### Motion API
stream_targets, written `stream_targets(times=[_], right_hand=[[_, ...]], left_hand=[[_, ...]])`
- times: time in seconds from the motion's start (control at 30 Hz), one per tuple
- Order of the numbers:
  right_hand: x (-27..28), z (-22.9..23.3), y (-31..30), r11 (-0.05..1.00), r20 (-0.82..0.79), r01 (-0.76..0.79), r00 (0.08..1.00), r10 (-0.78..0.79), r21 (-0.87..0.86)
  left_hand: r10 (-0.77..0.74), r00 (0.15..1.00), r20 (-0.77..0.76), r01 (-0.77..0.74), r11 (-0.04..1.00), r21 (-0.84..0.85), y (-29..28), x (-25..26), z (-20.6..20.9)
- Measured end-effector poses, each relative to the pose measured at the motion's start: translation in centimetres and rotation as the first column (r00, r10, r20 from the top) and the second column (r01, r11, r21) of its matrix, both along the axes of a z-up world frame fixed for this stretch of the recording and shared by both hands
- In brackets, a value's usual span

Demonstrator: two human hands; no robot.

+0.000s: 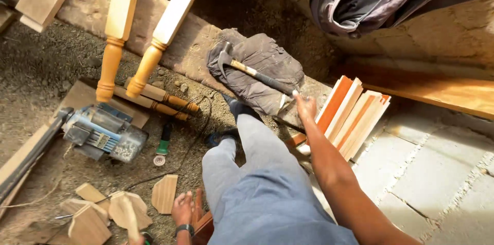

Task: Marking wooden table legs for joinery using a square and a pen

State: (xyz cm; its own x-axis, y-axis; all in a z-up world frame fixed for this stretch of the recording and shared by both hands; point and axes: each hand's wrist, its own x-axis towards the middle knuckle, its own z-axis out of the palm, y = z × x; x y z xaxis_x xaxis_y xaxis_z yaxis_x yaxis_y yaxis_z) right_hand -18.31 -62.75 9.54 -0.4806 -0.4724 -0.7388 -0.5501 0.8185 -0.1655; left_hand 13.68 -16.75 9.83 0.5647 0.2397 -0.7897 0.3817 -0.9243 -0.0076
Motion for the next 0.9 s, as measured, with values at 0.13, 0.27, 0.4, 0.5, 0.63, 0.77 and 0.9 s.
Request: stream_targets(times=[0.13, 0.27, 0.4, 0.5, 0.63, 0.77, 0.9], right_hand=[[3.5, -0.6, -3.5, 0.628, -0.181, -0.643, 0.748, 0.639, -0.438], [7.9, -5.7, -5.4, 0.252, -0.160, -0.933, 0.298, 0.941, -0.257], [9.1, -6.1, -6.1, 0.308, -0.043, -0.902, 0.336, 0.941, -0.301], [8.1, -4.4, -4.5, 0.380, 0.132, -0.855, 0.357, 0.925, -0.352], [3.6, 0.7, 0.0, 0.336, -0.081, -0.788, 0.435, 0.897, -0.515], [-1.8, 5.3, 3.2, 0.377, -0.208, -0.724, 0.577, 0.790, -0.578], [-5.9, 5.0, 3.9, 0.507, -0.233, -0.698, 0.677, 0.698, -0.506]], left_hand=[[0.029, 0.973, -0.231, -0.117, 0.917, -0.381, -9.9, 0.5, -2.9], [-0.161, 0.927, -0.339, -0.029, 0.869, -0.494, -24.1, -4.2, -5.7], [-0.200, 0.901, -0.386, -0.032, 0.855, -0.517, -33.1, -9.5, -11.7], [-0.173, 0.930, -0.323, 0.010, 0.893, -0.450, -35.6, -11.6, -17.0], [-0.008, 0.973, -0.229, -0.069, 0.943, -0.326, -35.6, -13.9, -22.0], [-0.622, 0.783, 0.004, 0.501, 0.625, -0.599, -36.8, -17.1, -19.3], [0.208, 0.082, -0.975, -0.843, 0.536, 0.043, -32.6, -27.6, -19.2]])
